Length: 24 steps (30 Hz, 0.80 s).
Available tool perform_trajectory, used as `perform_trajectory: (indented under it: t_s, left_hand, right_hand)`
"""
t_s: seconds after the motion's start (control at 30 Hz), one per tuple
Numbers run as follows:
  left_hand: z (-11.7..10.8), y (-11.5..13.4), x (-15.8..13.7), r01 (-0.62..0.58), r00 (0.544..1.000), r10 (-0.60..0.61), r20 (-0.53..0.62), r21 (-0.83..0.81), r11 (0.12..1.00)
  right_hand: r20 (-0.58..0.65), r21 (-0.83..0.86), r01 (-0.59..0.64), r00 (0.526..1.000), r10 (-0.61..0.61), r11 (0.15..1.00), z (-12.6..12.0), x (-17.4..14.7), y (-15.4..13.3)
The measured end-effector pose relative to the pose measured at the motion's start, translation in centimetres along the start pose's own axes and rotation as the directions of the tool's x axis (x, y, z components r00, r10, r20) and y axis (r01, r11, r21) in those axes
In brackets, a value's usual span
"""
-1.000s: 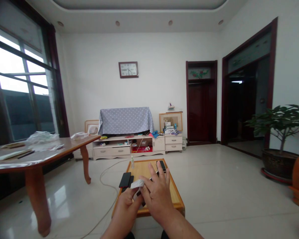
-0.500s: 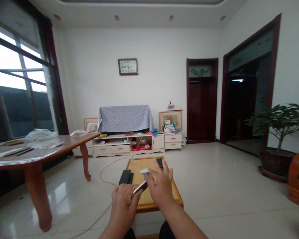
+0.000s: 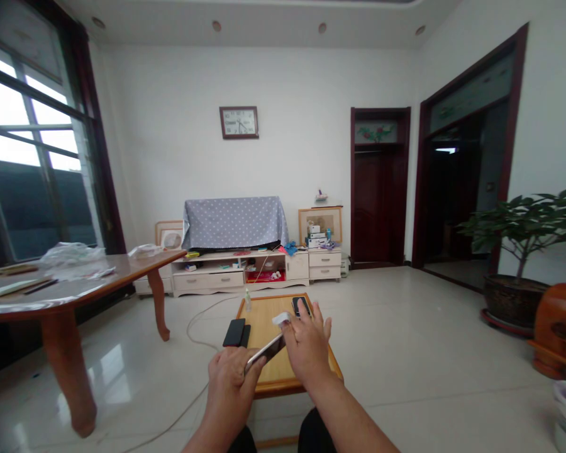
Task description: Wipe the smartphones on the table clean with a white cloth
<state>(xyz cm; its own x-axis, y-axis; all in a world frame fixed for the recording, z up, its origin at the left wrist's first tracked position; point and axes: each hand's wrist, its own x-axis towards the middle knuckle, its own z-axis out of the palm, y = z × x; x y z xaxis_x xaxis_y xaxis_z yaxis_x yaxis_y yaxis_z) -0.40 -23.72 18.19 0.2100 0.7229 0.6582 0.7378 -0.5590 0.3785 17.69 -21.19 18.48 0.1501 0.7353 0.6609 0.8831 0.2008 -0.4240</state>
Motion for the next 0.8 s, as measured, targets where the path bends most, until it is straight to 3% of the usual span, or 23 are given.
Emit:
perform_trajectory:
  t_s: [0.2,0.33,0.43,0.5,0.57,0.63,0.8]
  left_hand:
    - [0.6,-0.3,0.1,0.02,0.999,-0.016,0.037,-0.12,0.993]
    - [0.7,-0.9,0.1,0.093,0.994,-0.069,0.087,-0.312,0.946]
    - [0.8,-1.5,0.1,0.245,0.967,-0.172,0.186,-0.505,0.828]
    - [0.9,-1.7,0.1,0.358,0.932,-0.228,0.283,-0.609,0.707]
    - [1.0,-1.5,0.2,0.436,0.899,-0.259,0.353,-0.675,0.595]
    - [1.0,-1.2,0.2,0.478,0.878,-0.283,0.385,-0.719,0.505]
    - [0.7,-0.7,0.6,0.519,0.841,-0.375,0.39,-0.777,0.356]
  right_hand:
    - [0.017,0.064,0.149,0.989,-0.15,0.987,0.6,-1.2,-0.3]
    - [-0.035,0.145,-0.01,0.999,0.015,0.989,0.1,0.3,1.9]
    - [-0.072,0.3,-0.134,0.984,0.163,0.945,-0.6,1.9,4.4]
    - [-0.008,0.489,-0.204,0.971,0.238,0.848,-1.0,2.5,5.2]
    - [0.074,0.666,-0.24,0.963,0.257,0.706,-1.3,2.4,5.0]
    - [0.096,0.756,-0.206,0.974,0.206,0.621,-1.5,1.9,4.0]
    - [0.059,0.742,-0.107,0.994,0.095,0.662,-1.1,-0.4,2.1]
